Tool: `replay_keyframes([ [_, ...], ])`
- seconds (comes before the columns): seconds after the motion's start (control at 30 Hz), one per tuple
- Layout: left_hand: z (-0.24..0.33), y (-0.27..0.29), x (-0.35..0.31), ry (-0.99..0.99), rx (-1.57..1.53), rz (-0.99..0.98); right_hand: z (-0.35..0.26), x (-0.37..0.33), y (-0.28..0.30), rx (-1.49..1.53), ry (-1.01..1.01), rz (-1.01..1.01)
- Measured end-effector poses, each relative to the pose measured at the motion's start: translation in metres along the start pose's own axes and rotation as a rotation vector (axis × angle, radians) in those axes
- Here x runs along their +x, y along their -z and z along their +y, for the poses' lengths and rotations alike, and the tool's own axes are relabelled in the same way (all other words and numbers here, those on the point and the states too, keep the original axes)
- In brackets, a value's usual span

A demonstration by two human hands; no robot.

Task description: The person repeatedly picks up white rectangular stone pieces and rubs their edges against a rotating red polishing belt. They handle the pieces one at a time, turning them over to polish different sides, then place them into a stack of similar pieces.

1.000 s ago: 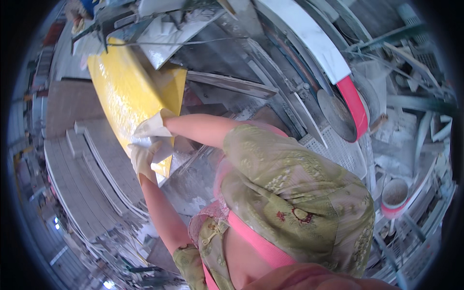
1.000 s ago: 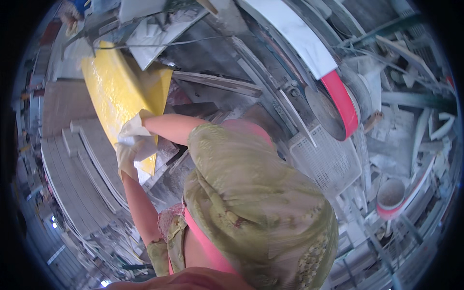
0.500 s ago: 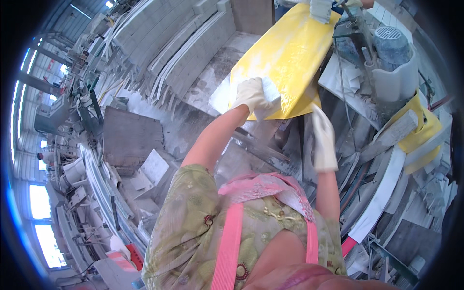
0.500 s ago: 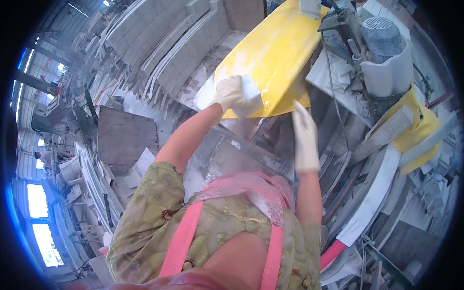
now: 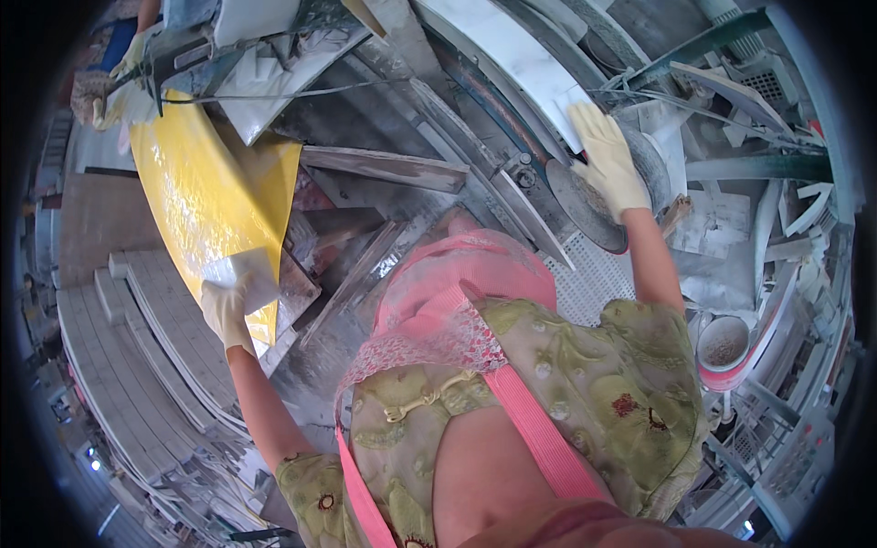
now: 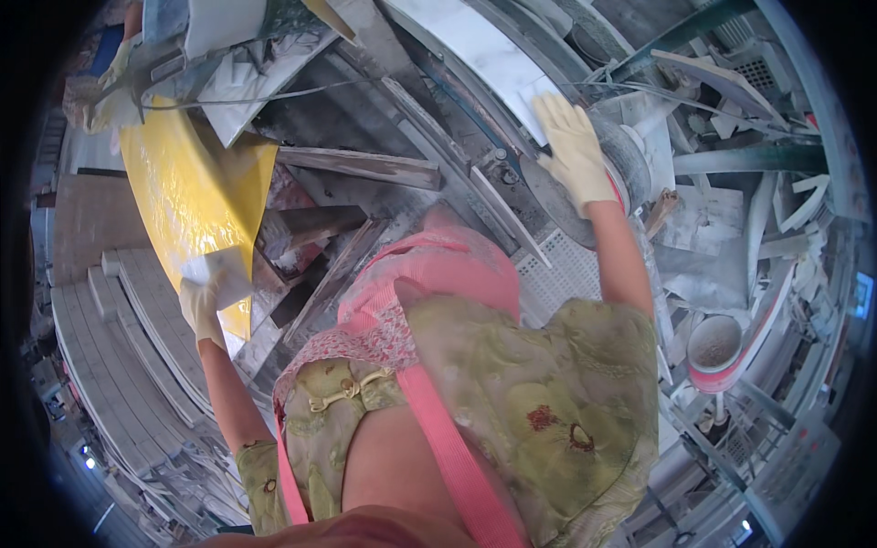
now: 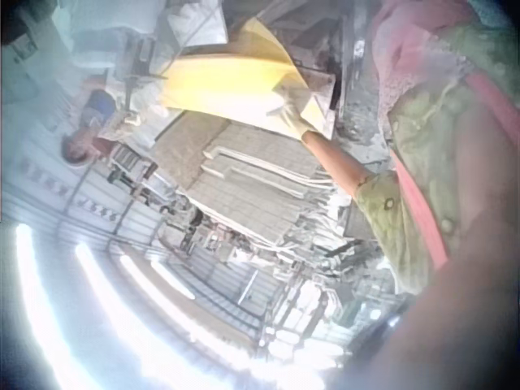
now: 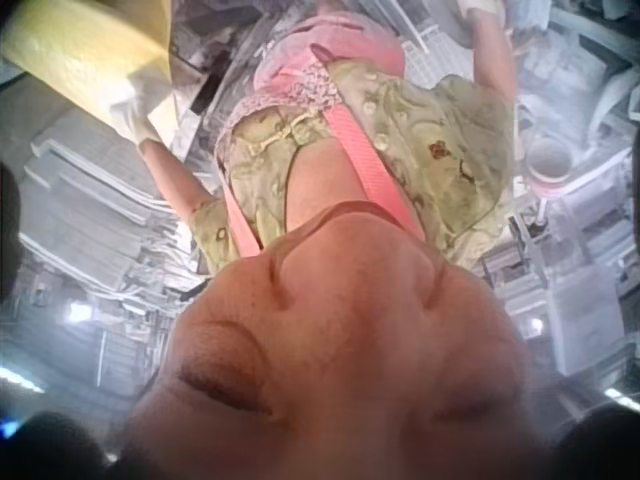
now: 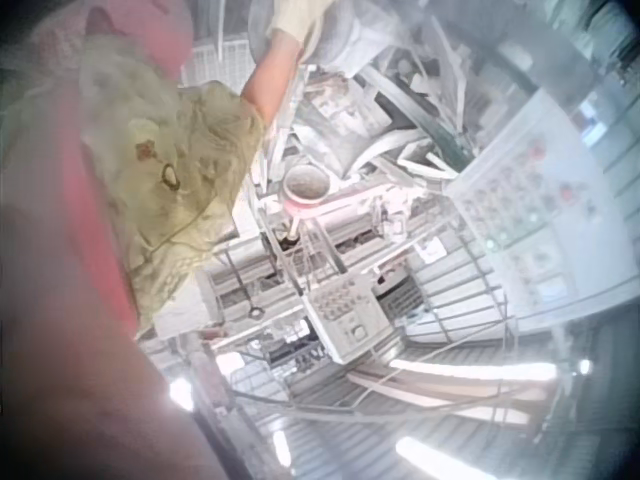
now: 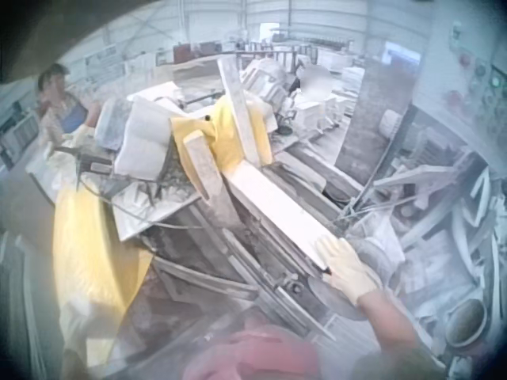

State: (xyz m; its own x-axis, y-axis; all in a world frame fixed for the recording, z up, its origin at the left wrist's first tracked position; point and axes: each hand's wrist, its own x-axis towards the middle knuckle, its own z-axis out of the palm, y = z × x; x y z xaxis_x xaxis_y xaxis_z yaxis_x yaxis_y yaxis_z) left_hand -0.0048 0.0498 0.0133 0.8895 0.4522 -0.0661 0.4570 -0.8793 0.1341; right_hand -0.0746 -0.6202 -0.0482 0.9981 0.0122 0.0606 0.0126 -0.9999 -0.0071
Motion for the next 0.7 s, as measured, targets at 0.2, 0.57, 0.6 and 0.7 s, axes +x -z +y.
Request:
replay_keyframes([
  [0.2,0.003,-0.003,0.004,0.081,-0.006,-0.069,-0.002,0.027,-0.031,0.002,-0.032,0.202],
  [0.57,0.015,0.008,-0.005,0.069,-0.024,-0.069,-0.008,0.078,-0.017,-0.260,0.150,0.120],
  [0.6,0.016,0.008,-0.006,0.050,-0.035,-0.052,-0.009,0.081,-0.021,-0.245,0.142,0.154],
  [0.7,0.018,0.009,-0.007,0.067,-0.054,-0.066,-0.015,0.099,-0.030,-0.351,0.093,0.137],
])
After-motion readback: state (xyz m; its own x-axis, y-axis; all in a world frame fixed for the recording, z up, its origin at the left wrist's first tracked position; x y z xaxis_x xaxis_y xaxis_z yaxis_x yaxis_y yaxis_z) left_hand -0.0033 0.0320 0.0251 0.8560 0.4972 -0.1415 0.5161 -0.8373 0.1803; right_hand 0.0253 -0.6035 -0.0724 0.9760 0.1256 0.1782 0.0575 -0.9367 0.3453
